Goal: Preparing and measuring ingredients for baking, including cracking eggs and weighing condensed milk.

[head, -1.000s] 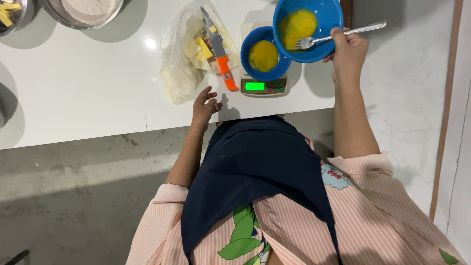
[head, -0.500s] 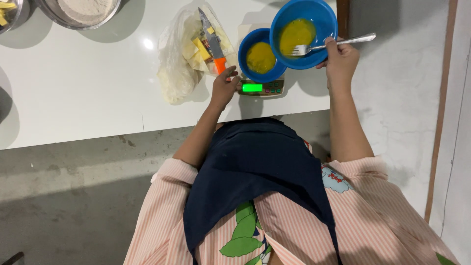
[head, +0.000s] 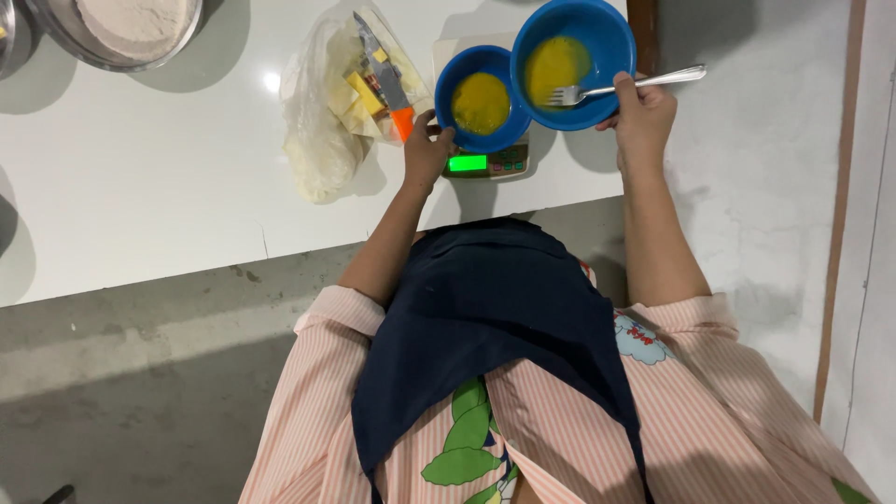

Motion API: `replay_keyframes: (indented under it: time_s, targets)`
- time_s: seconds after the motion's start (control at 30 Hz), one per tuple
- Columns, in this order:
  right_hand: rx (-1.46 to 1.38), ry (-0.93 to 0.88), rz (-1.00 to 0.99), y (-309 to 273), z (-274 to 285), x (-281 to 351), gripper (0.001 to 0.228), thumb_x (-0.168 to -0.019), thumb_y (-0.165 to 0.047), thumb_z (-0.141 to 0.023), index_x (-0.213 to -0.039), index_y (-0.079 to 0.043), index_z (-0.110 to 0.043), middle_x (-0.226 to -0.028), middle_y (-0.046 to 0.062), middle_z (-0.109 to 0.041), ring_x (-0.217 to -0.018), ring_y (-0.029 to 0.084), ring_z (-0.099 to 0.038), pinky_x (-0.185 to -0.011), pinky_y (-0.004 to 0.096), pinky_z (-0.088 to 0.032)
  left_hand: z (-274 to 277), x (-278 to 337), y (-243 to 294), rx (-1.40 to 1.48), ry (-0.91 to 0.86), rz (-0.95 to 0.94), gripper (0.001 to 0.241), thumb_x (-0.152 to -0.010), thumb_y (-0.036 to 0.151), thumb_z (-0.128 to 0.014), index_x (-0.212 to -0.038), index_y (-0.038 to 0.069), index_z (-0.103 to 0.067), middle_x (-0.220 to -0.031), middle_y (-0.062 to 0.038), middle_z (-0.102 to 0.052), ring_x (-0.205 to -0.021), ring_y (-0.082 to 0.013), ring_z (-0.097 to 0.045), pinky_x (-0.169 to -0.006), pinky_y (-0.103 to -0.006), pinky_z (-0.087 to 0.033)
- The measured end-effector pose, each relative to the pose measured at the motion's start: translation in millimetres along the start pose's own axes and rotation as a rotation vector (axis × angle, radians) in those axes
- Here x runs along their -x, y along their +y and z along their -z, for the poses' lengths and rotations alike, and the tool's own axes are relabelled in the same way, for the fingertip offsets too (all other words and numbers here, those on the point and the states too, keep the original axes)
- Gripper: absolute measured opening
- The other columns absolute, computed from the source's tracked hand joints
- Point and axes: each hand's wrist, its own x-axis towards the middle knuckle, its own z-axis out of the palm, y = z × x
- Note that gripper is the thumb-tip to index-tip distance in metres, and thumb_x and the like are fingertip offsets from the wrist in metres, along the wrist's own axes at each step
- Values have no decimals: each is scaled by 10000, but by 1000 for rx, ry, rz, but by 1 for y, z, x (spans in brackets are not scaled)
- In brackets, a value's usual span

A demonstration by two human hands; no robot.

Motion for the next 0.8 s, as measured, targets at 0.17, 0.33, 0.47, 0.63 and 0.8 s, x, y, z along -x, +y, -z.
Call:
replay_keyframes:
  time_s: [0.17, 0.33, 0.47, 0.63, 0.8]
  targets:
    - [-3, 7, -18, 8, 3, -2, 233, -1053, -157, -651, -1076, 61, -731, -725, 83, -712, -510, 101, -636, -455, 224, -522, -8, -9, -3, -40, 26, -19, 483, -925, 90, -668, -1388, 28, -546, -1081, -166, -726, -732, -174, -731, -647, -298, -616]
    - [8, 3, -41, 13, 4, -5, 228, -1047, -159, -649, -1066, 52, -733, -725, 82, -711, -508, 100, -635, -456, 220, -522, 0, -18, -17, -79, 56, -145, 468, -916, 33, -631, -1380, 48, -573, -1108, -172, -714, -832, -209, -763, -685, -325, -658]
    - [-25, -5, -52, 20, 1, -9, 239, -1050, -168, -639, -1091, 48, -734, -741, 78, -717, -525, 96, -637, -464, 223, -520, 31, -6, 2, -49, 83, -161, 481, -923, 14, -619, -1398, 35, -546, -1123, -172, -707, -861, -222, -765, -661, -331, -686]
    - [2, -45, -27, 43, -19, -15, 264, -1051, -171, -635, -1140, 58, -733, -757, 71, -719, -533, 94, -635, -468, 230, -520, 76, 21, 30, 94, 115, -128, 530, -941, 0, -588, -1453, 2, -453, -1190, -175, -656, -841, -227, -765, -655, -344, -699]
    - [74, -97, -58, 75, -48, -20, 296, -1060, -196, -641, -1078, 86, -729, -749, 87, -709, -518, 111, -629, -456, 238, -514, 106, 38, 37, 159, 190, -103, 511, -968, -12, -548, -1468, -14, -442, -1209, -200, -612, -837, -249, -760, -669, -355, -682]
